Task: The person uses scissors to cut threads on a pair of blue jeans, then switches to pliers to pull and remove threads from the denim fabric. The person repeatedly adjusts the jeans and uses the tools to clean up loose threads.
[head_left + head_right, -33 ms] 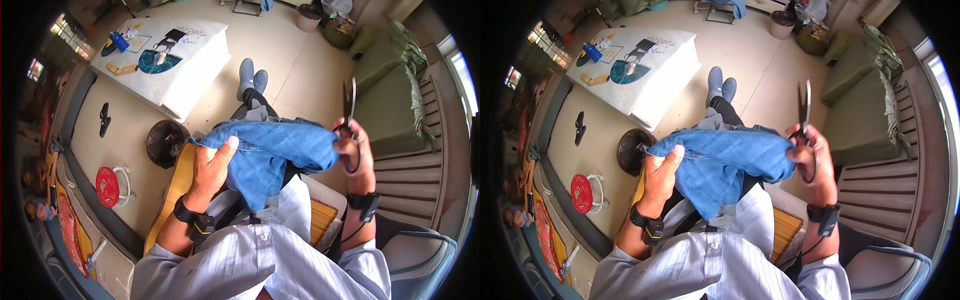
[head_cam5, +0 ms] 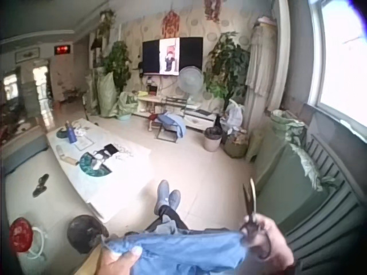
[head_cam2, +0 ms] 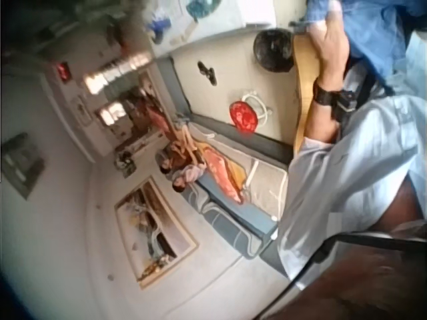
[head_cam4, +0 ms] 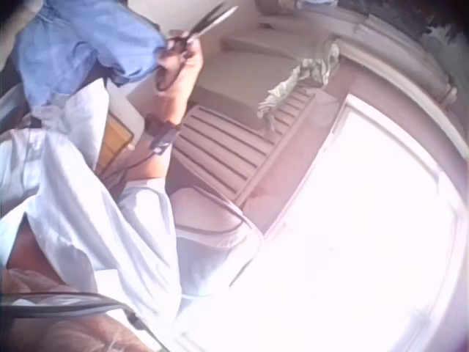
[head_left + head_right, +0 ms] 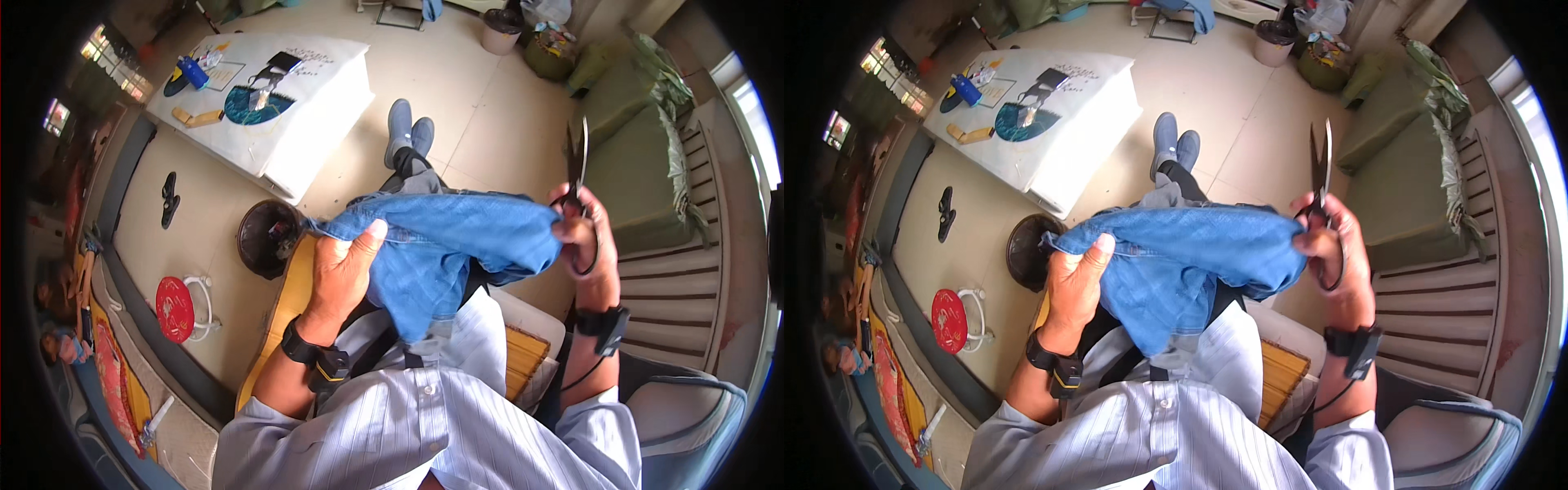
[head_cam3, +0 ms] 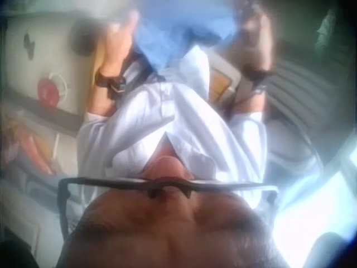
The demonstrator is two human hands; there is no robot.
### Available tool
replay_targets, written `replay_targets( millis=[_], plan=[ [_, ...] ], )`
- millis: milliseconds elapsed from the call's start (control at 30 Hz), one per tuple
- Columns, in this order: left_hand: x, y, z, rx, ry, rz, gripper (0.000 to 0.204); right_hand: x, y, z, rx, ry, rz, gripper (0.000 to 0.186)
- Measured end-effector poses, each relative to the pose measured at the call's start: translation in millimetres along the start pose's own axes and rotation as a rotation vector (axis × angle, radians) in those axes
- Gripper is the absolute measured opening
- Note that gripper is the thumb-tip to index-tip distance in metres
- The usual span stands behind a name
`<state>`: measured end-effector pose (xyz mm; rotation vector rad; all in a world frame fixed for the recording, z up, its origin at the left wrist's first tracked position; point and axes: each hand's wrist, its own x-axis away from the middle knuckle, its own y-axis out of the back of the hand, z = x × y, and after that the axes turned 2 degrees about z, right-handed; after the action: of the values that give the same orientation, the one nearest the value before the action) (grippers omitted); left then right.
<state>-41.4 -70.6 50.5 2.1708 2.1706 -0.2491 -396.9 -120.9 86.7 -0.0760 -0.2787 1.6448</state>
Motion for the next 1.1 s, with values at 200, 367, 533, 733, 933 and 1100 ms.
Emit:
replay_targets(
  millis=[200,367,533,733,933,1100],
  plan=[
    [-12.8,-1.8,-7.9,0.099,-0.038,0.036,0.026,-37.7,21.2,75.3,0.04,0.095,0.122,0.046],
    [-9.2,-7.4,-19.5,0.346,0.1,-0.028,0.03,-51.5,20.2,68.4,0.304,0.082,0.003,0.036],
    [4.0,51.2,33.4,0.421,0.267,-0.354,0.033,-21.7,12.1,-33.4,0.278,-0.046,-0.145,0.033],
    [44.6,101.7,101.0,0.532,0.512,-0.642,0.039,45.4,-1.3,-175.4,0.127,-0.269,-0.151,0.036],
    [68.1,75.7,106.9,0.51,0.604,-0.593,0.042,62.3,2.9,-215.6,0.473,-0.094,-0.183,0.038],
    [88.3,73.5,117.7,0.45,0.606,-0.51,0.054,-18.2,-10.7,-210.6,0.439,0.037,-0.215,0.042]
  ],
)
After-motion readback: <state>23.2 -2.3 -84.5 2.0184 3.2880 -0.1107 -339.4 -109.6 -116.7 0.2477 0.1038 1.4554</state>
